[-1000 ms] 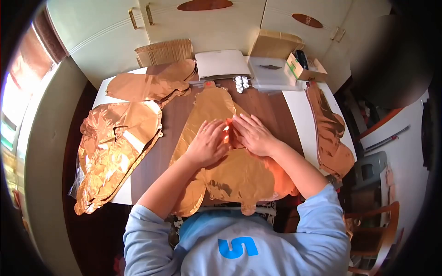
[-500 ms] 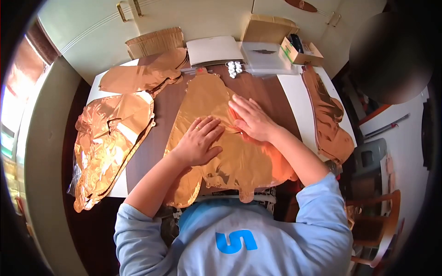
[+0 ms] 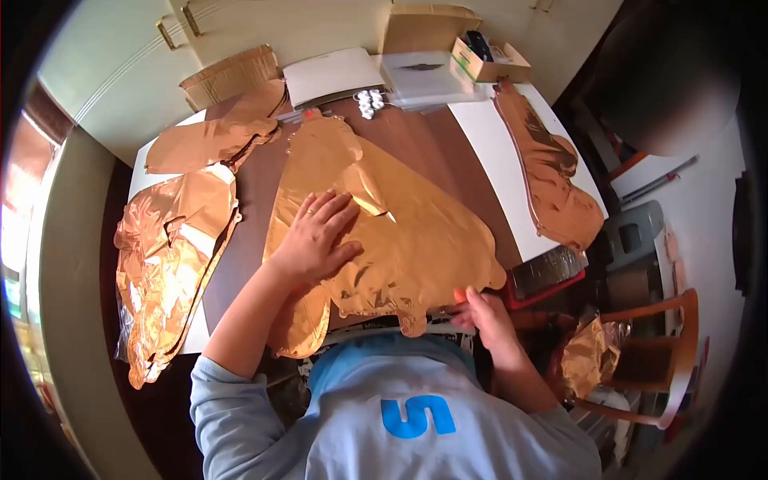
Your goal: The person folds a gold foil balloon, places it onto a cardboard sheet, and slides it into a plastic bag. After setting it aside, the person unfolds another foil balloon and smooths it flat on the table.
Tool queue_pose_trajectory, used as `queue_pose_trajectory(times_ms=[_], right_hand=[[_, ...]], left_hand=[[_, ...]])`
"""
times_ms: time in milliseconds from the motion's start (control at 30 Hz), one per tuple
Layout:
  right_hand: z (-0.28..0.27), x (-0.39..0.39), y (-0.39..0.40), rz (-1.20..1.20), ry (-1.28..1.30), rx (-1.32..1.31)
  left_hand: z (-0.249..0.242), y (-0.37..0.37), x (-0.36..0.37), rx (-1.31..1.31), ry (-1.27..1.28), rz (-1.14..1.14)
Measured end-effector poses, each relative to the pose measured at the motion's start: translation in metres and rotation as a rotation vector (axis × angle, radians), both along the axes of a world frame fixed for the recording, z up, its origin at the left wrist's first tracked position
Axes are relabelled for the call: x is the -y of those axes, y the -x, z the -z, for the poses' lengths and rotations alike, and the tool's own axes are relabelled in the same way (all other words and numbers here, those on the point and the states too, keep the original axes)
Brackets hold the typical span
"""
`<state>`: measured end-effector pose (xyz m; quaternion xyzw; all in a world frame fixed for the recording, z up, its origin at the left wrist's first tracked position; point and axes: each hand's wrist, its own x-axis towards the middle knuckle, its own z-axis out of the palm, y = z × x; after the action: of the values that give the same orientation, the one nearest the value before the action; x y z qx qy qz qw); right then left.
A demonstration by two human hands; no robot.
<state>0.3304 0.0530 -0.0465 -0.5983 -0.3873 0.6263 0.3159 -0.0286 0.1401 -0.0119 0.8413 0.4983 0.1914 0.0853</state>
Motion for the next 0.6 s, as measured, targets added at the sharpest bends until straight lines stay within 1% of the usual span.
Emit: queue_pose_trajectory(times_ms=[67, 167, 200, 300, 333, 367, 433, 500, 567, 600], right_hand=[[-0.005, -0.009, 0.018, 0.044, -0.081, -0.007], [-0.008, -0.009, 0.034, 0.034, -0.484, 0.11], [-0.04, -0.009, 0.044, 0.03, -0.573, 0.294], [-0.051, -0.019, 0.053, -0.063, -1.14, 0.657], [-0.057, -0.016, 0.06, -0.128, -1.251, 0.784], [-0.054, -0.016, 0.067, -0.205, -1.402, 0.801], [-0.065, -0.01, 0.085, -0.449, -1.526, 0.723], [-0.056, -0.01, 0.096, -0.617, -1.571, 0.726], [-0.048, -0.015, 0.09, -0.792, -1.569, 0.655], [-0.053, -0.019, 0.083, -0.842, -1.488, 0.558]], left_hand=[[-0.001, 0.0, -0.001, -0.044, -0.011, -0.003], [0.007, -0.003, 0.0, -0.04, -0.059, -0.012], [0.008, -0.003, 0.0, -0.023, -0.074, -0.017], [0.007, -0.005, 0.002, -0.016, -0.077, -0.021], [0.008, -0.006, 0.002, -0.019, -0.076, -0.022], [0.009, -0.006, 0.002, -0.023, -0.075, -0.025], [0.01, -0.004, 0.001, -0.028, -0.084, -0.027], [0.013, -0.003, 0.0, -0.028, -0.102, -0.019], [0.01, -0.005, 0.001, -0.037, -0.092, -0.034], [0.009, -0.005, 0.002, -0.033, -0.087, -0.039]])
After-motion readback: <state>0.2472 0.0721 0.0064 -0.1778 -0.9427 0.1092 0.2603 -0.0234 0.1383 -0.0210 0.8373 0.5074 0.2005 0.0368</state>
